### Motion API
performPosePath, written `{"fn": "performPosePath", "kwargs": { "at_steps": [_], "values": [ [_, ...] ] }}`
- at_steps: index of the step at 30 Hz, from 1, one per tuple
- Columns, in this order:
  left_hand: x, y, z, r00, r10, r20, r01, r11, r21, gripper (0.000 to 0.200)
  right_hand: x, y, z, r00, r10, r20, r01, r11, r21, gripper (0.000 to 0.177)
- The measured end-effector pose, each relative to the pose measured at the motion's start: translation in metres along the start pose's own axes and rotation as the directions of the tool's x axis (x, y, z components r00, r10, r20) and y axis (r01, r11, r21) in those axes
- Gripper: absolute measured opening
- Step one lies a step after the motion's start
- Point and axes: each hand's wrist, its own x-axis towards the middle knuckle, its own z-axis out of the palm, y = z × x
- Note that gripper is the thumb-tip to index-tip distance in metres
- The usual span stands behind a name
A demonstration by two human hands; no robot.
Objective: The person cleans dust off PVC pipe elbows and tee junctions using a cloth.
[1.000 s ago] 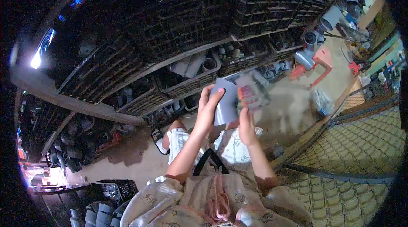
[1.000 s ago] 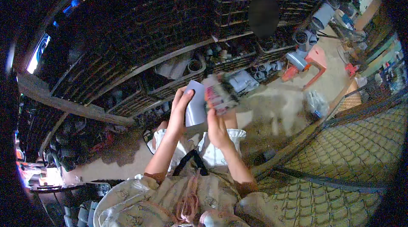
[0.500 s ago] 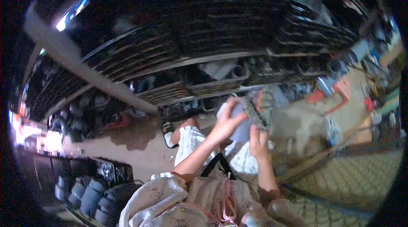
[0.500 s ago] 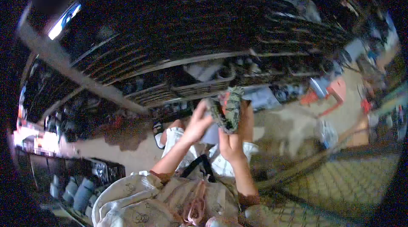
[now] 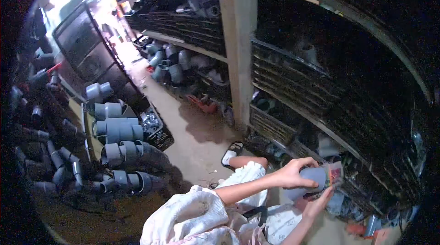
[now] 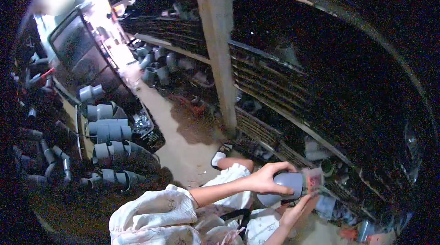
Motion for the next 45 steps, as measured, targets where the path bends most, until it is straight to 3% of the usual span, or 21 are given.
{"fn": "performPosePath", "kwargs": {
  "at_steps": [1,4,5,8,9,11,12,14,16,18,22,24,25,28,31,35,37,39,41,44,45],
  "values": [
    [0.000,-0.002,-0.002,0.999,-0.054,0.003,0.054,0.998,-0.030,0.052,0.007,0.014,-0.006,0.982,-0.189,0.008,0.187,0.967,-0.173,0.061],
    [-0.009,-0.006,-0.005,0.976,-0.072,0.205,0.099,0.987,-0.127,0.044,0.015,0.011,-0.011,0.976,-0.130,0.176,0.144,0.987,-0.072,0.057],
    [-0.008,-0.014,-0.004,0.963,-0.026,0.269,0.088,0.971,-0.221,0.040,0.023,0.012,-0.020,0.974,-0.126,0.189,0.159,0.972,-0.172,0.053],
    [-0.004,-0.017,-0.005,0.971,-0.062,0.231,0.170,0.860,-0.481,0.040,0.034,0.025,-0.029,0.973,-0.133,0.190,0.147,0.987,-0.060,0.057],
    [-0.001,-0.016,-0.006,0.972,-0.117,0.206,0.220,0.767,-0.602,0.040,0.033,0.032,-0.033,0.954,-0.216,0.206,0.243,0.963,-0.117,0.057],
    [0.004,-0.019,-0.007,0.985,-0.122,0.122,0.169,0.836,-0.522,0.040,0.024,0.038,-0.036,0.897,-0.375,0.233,0.425,0.876,-0.226,0.057],
    [0.004,-0.022,-0.005,0.986,-0.147,0.080,0.168,0.853,-0.495,0.040,0.020,0.040,-0.036,0.875,-0.409,0.259,0.446,0.889,-0.106,0.056],
    [0.002,-0.031,0.001,0.987,-0.063,0.149,0.106,0.948,-0.301,0.041,0.010,0.030,-0.042,0.908,-0.303,0.289,0.378,0.890,-0.256,0.055],
    [-0.002,-0.038,0.013,0.976,-0.067,0.206,0.132,0.938,-0.321,0.041,0.007,0.010,-0.040,0.933,-0.160,0.324,0.243,0.941,-0.234,0.055],
    [-0.003,-0.026,0.005,0.960,-0.128,0.251,0.221,0.894,-0.391,0.040,0.007,-0.014,-0.020,0.922,0.016,0.388,0.005,0.999,-0.054,0.054],
    [-0.001,-0.021,-0.009,0.971,-0.089,0.223,0.193,0.844,-0.500,0.038,0.037,0.056,-0.053,0.922,-0.302,0.242,0.386,0.737,-0.555,0.052],
    [-0.002,-0.024,-0.016,0.970,-0.102,0.220,0.201,0.843,-0.498,0.038,0.043,0.082,-0.072,0.864,-0.379,0.332,0.503,0.627,-0.594,0.052],
    [-0.004,-0.026,-0.017,0.968,-0.134,0.212,0.227,0.827,-0.515,0.039,0.031,0.075,-0.064,0.901,-0.301,0.313,0.419,0.792,-0.445,0.051],
    [-0.008,-0.032,-0.009,0.980,0.039,0.197,0.010,0.970,-0.242,0.033,-0.009,0.005,0.000,0.939,-0.203,0.277,0.255,0.952,-0.169,0.046],
    [-0.017,-0.017,-0.005,0.992,-0.029,0.120,0.080,0.889,-0.451,0.033,0.008,-0.019,0.004,0.859,-0.094,0.503,0.200,0.966,-0.162,0.048],
    [-0.017,-0.016,-0.019,0.994,-0.081,0.072,0.107,0.834,-0.542,0.037,0.006,0.010,0.006,0.920,-0.190,0.343,0.225,0.972,-0.066,0.044],
    [-0.018,-0.024,-0.022,0.997,-0.074,0.017,0.072,0.835,-0.545,0.035,0.003,0.004,0.000,0.843,-0.223,0.489,0.311,0.944,-0.106,0.047],
    [-0.019,-0.037,-0.021,0.985,-0.169,-0.039,0.112,0.791,-0.602,0.032,-0.002,-0.003,0.006,0.734,-0.326,0.595,0.226,0.944,0.239,0.049],
    [-0.021,-0.040,-0.022,0.953,-0.290,-0.092,0.172,0.762,-0.624,0.032,-0.002,-0.005,0.007,0.798,-0.383,0.465,0.272,0.918,0.290,0.050],
    [-0.028,-0.037,-0.025,0.812,-0.578,-0.077,0.249,0.463,-0.851,0.038,-0.012,-0.024,0.023,0.885,-0.392,0.252,0.283,0.882,0.377,0.049],
    [-0.032,-0.038,-0.029,0.770,-0.627,0.118,0.307,0.203,-0.930,0.042,-0.009,-0.024,0.021,0.878,-0.422,0.226,0.332,0.877,0.349,0.048]
  ]
}}
